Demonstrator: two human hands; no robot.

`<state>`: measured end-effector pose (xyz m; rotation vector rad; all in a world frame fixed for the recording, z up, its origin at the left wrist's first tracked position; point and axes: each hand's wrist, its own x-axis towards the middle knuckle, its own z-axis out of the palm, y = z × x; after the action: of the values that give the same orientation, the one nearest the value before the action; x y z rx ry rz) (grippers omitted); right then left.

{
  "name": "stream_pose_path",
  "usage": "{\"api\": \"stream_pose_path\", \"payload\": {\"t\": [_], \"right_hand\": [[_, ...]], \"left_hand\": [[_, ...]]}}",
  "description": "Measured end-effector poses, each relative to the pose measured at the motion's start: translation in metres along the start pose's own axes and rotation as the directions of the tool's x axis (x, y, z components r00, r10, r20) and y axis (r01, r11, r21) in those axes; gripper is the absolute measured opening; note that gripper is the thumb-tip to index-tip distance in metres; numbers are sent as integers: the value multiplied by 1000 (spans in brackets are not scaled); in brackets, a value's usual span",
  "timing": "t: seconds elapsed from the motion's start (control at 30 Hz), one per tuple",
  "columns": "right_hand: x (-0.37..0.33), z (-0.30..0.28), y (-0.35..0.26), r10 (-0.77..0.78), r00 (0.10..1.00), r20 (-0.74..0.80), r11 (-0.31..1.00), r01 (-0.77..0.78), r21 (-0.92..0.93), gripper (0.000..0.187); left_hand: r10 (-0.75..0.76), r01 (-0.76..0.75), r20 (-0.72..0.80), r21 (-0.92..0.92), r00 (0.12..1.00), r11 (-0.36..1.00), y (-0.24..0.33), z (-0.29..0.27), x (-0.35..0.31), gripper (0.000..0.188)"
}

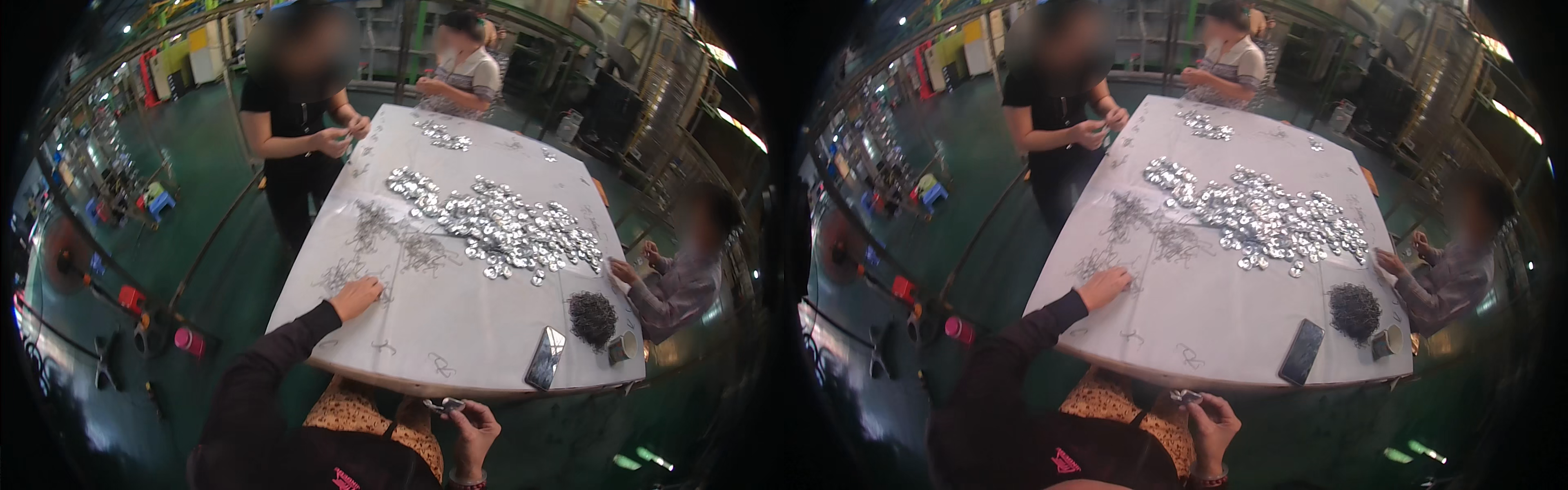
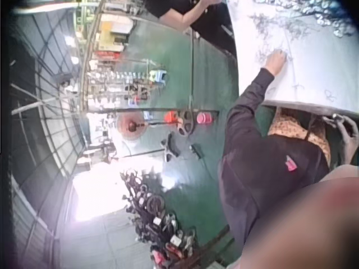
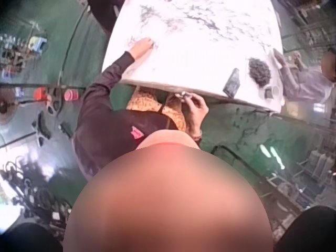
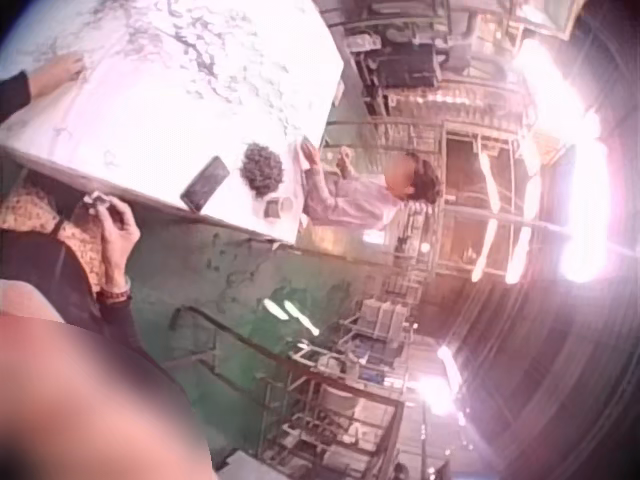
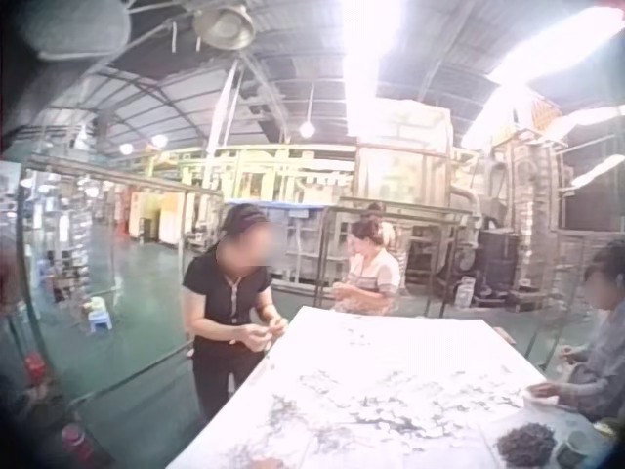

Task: The person assembles small silver metal discs onto a wire chain by hand. They pick up a disc and a wire hook, attach them together, and then hang the completed chain on a metal rack. This process is repeated multiple times.

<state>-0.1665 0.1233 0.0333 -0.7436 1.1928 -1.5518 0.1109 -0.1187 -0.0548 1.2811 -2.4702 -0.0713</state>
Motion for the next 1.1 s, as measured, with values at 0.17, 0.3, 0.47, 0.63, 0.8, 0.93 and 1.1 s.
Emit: {"api": "stream_pose_path", "payload": {"t": [0.17,0.3,0.47,0.63,0.8,0.93,1.1], "right_hand": [[-10,5,1,-57,998,-6,998,57,-20,20],[-13,7,1,-78,997,7,997,78,-17,19],[-15,18,-4,-36,998,48,999,35,9,19],[-18,17,-9,-58,998,-13,993,56,-104,10],[2,-1,7,-79,997,-4,963,75,-258,12],[0,10,-3,-1,1000,-9,997,0,-76,15],[2,10,4,-15,1000,3,1000,15,-16,14]], "left_hand": [[-16,16,1,75,1000,997,-2,2,2,6],[-118,118,-55,8,991,993,4,-27,17,5],[-180,181,-55,25,982,983,-31,-13,6,7],[-161,118,-183,-221,970,968,7,-32,17,11],[-71,250,244,-866,967,432,115,-71,-3,17],[131,367,369,-929,920,40,180,-97,-30,13],[180,320,325,-946,929,56,191,-68,-31,11]]}}
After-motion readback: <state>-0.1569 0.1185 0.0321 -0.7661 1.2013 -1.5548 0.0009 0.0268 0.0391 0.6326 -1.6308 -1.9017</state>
